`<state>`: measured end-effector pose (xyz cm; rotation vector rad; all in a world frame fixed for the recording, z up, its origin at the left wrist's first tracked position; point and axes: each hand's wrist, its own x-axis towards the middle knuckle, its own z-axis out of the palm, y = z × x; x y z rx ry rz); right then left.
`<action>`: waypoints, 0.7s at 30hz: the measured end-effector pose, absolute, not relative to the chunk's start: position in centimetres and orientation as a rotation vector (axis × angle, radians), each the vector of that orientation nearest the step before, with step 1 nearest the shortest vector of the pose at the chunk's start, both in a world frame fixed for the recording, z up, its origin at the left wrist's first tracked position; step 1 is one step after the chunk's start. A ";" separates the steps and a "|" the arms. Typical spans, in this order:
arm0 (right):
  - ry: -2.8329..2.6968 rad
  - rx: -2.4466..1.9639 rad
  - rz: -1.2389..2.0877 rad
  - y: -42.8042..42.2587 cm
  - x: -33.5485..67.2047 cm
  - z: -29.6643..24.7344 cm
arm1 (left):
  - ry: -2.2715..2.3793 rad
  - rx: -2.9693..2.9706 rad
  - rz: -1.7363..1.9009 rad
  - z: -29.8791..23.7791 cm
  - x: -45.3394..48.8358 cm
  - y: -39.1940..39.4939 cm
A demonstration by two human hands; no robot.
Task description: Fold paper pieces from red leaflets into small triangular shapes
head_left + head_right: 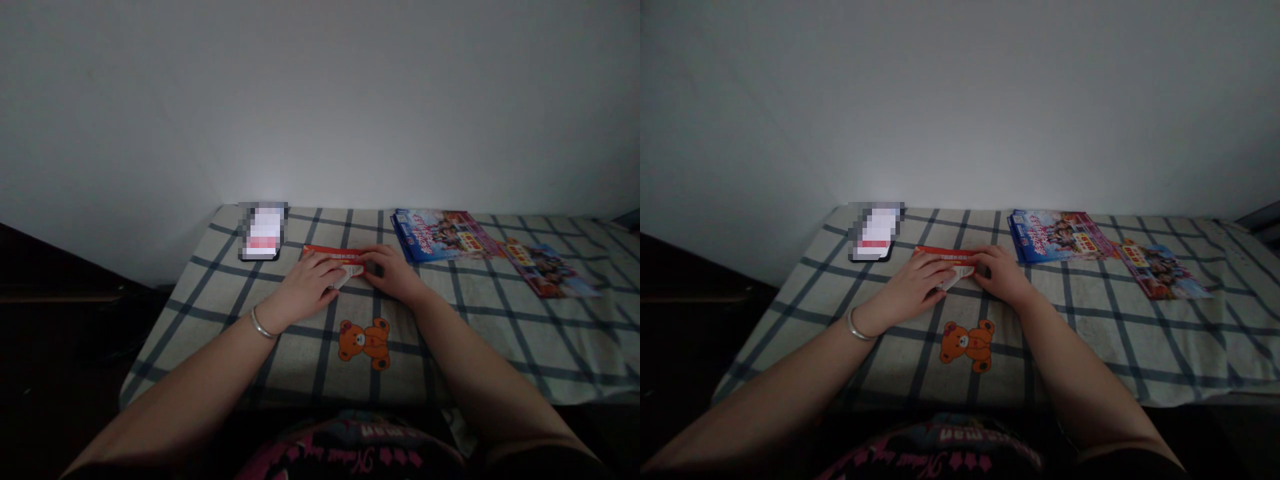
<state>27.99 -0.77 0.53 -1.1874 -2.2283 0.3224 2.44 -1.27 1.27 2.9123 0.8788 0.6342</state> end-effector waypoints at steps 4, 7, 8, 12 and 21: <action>-2.264 -1.150 0.326 -0.7 27.9 0.6 | 0.832 2.937 0.616 1.2 2.4 -1.1; -2.257 -1.176 0.312 -0.7 27.7 0.6 | 0.833 2.947 0.576 1.3 2.5 -1.2; -2.251 -1.193 0.311 -0.7 27.6 0.6 | 0.836 2.946 0.564 1.3 2.5 -1.2; -2.219 -1.253 0.282 -0.6 27.1 0.6 | 0.849 2.940 0.545 1.3 2.6 -1.3; -2.182 -1.314 0.196 -0.4 26.2 0.4 | 0.844 2.921 0.556 0.8 2.9 -1.2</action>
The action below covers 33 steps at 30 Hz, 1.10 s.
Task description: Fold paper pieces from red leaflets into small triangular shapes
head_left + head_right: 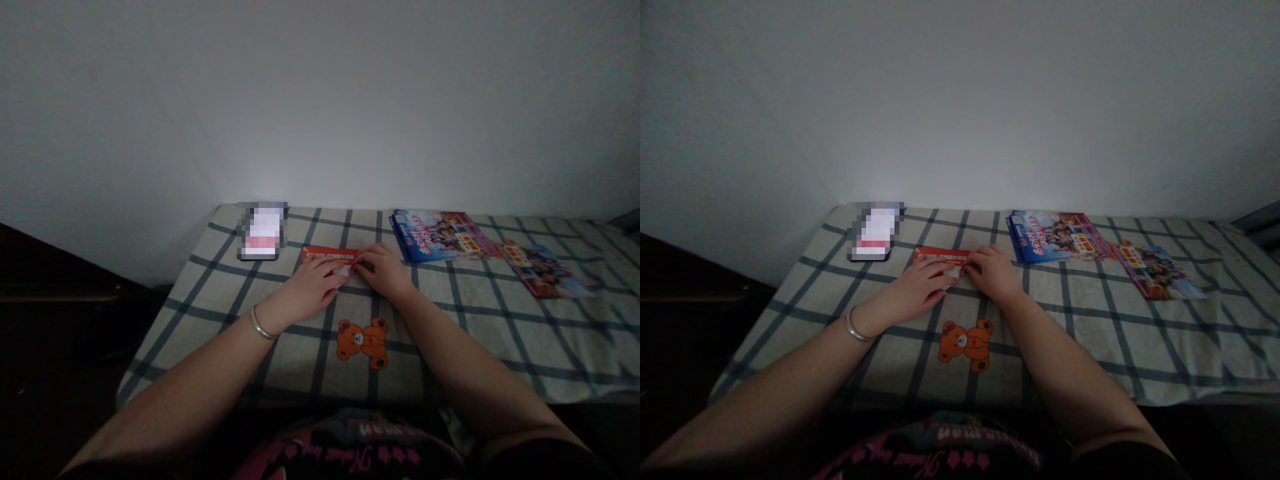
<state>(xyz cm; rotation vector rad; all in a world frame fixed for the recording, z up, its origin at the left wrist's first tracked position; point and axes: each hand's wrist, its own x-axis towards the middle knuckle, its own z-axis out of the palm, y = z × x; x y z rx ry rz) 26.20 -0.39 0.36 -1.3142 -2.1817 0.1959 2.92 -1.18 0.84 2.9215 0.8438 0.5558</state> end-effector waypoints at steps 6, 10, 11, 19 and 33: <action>-2.123 -1.330 0.138 -0.2 26.1 -0.2 | 0.833 2.877 0.561 1.1 2.9 -1.2; -2.081 -1.359 0.114 -0.1 26.0 -0.4 | 0.843 2.897 0.556 1.1 2.9 -1.3; -2.076 -1.368 0.115 0.0 26.0 -0.4 | 0.848 2.903 0.554 1.1 3.0 -1.3; -2.028 -1.454 0.137 0.2 26.2 -0.9 | 0.895 2.930 0.526 1.2 3.4 -1.5; -2.028 -1.542 0.126 0.1 25.9 -0.7 | 1.035 2.983 0.441 1.5 4.7 -1.9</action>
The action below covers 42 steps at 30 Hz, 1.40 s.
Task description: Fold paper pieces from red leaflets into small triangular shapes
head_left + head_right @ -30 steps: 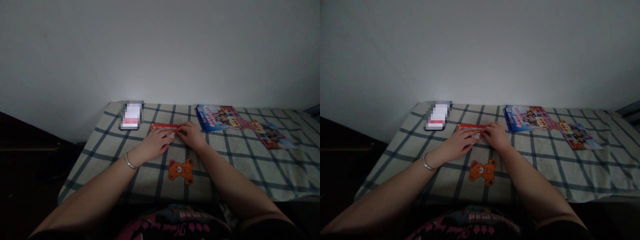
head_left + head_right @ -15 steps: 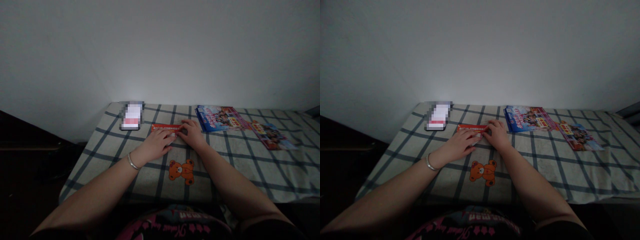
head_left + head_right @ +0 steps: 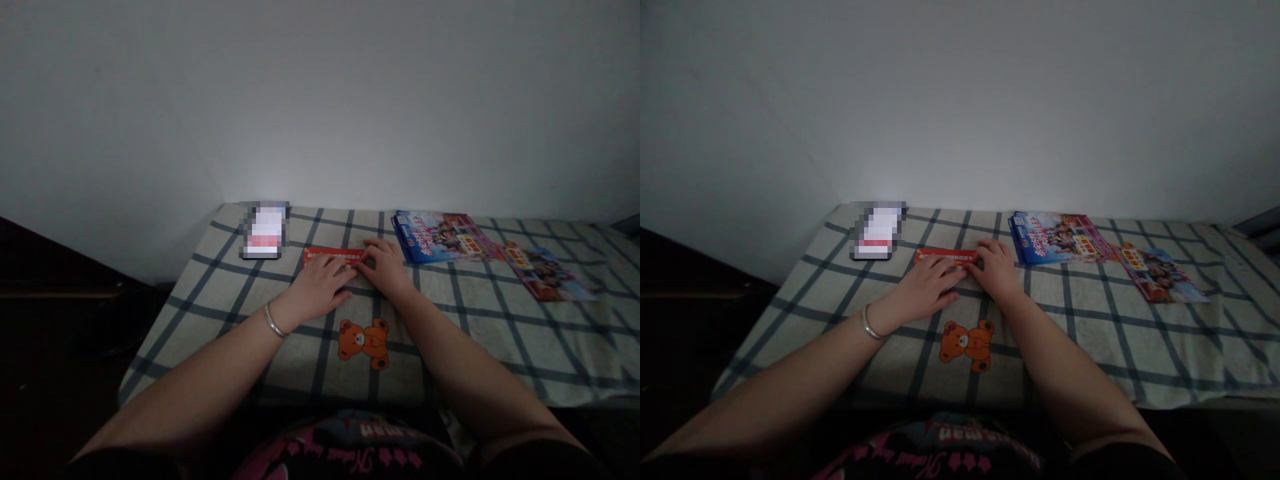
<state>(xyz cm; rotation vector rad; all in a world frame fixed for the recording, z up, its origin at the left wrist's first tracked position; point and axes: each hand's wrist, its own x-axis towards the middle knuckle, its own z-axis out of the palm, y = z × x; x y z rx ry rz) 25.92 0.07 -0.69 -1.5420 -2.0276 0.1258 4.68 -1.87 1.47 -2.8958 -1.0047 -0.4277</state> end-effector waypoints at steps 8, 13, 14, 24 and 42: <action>-2.023 -1.537 0.116 0.1 25.9 -0.7 | -0.959 -2.882 -0.454 1.6 4.5 -1.9; -2.032 -1.524 0.122 0.0 26.0 -0.6 | -0.907 -2.914 -0.478 1.2 4.1 -1.8; -2.033 -1.527 0.123 0.0 26.0 -0.6 | -0.900 -2.921 -0.477 1.2 4.0 -1.7; -2.030 -1.546 0.121 0.1 25.9 -0.7 | -0.922 -2.922 -0.421 1.3 4.0 -1.8; -2.021 -1.740 0.204 -0.3 25.7 -0.4 | -0.939 -2.904 -0.429 1.4 4.1 -1.9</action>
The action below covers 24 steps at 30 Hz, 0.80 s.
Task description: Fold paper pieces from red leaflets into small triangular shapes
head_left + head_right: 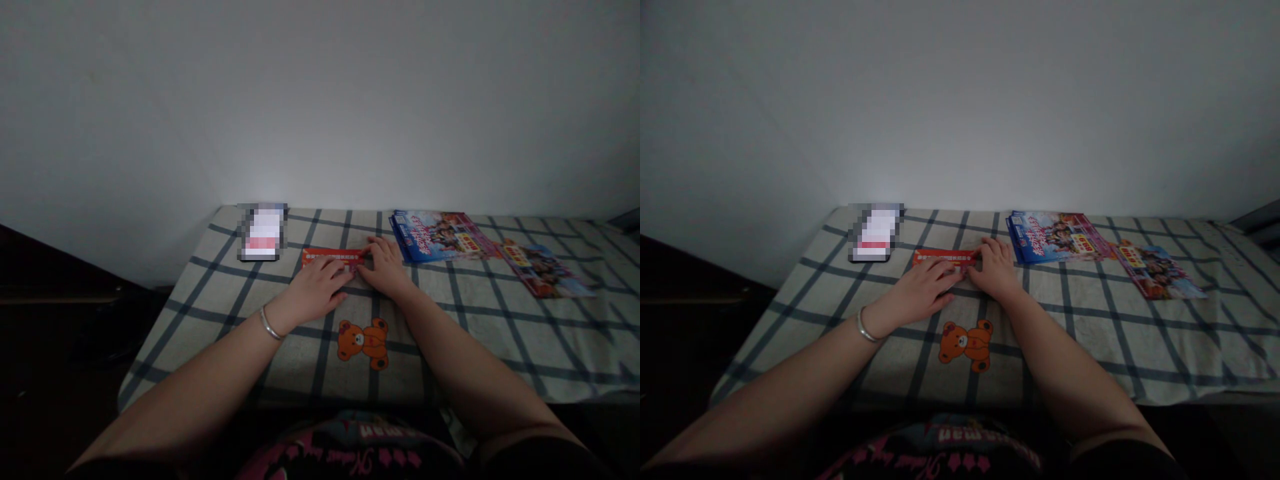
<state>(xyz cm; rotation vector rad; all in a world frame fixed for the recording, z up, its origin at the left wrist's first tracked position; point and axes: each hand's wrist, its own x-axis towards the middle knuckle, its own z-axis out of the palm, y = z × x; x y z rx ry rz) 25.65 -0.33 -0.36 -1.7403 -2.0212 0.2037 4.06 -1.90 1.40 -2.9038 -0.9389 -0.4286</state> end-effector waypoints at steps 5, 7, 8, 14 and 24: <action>-1.976 -1.732 0.167 -0.5 25.5 -0.6 | -0.929 -2.916 -0.442 1.3 4.0 -1.8; -1.965 -1.729 0.155 -0.4 25.6 -0.8 | -0.920 -2.918 -0.453 1.3 3.9 -1.8; -1.963 -1.724 0.149 -0.3 25.6 -0.8 | -0.914 -2.919 -0.458 1.4 3.9 -1.8; -1.983 -1.650 0.116 0.1 26.3 -1.1 | -0.906 -2.929 -0.453 1.5 3.9 -1.8; -1.973 -1.626 0.094 0.2 26.6 -1.1 | -0.884 -2.959 -0.474 1.6 3.6 -1.7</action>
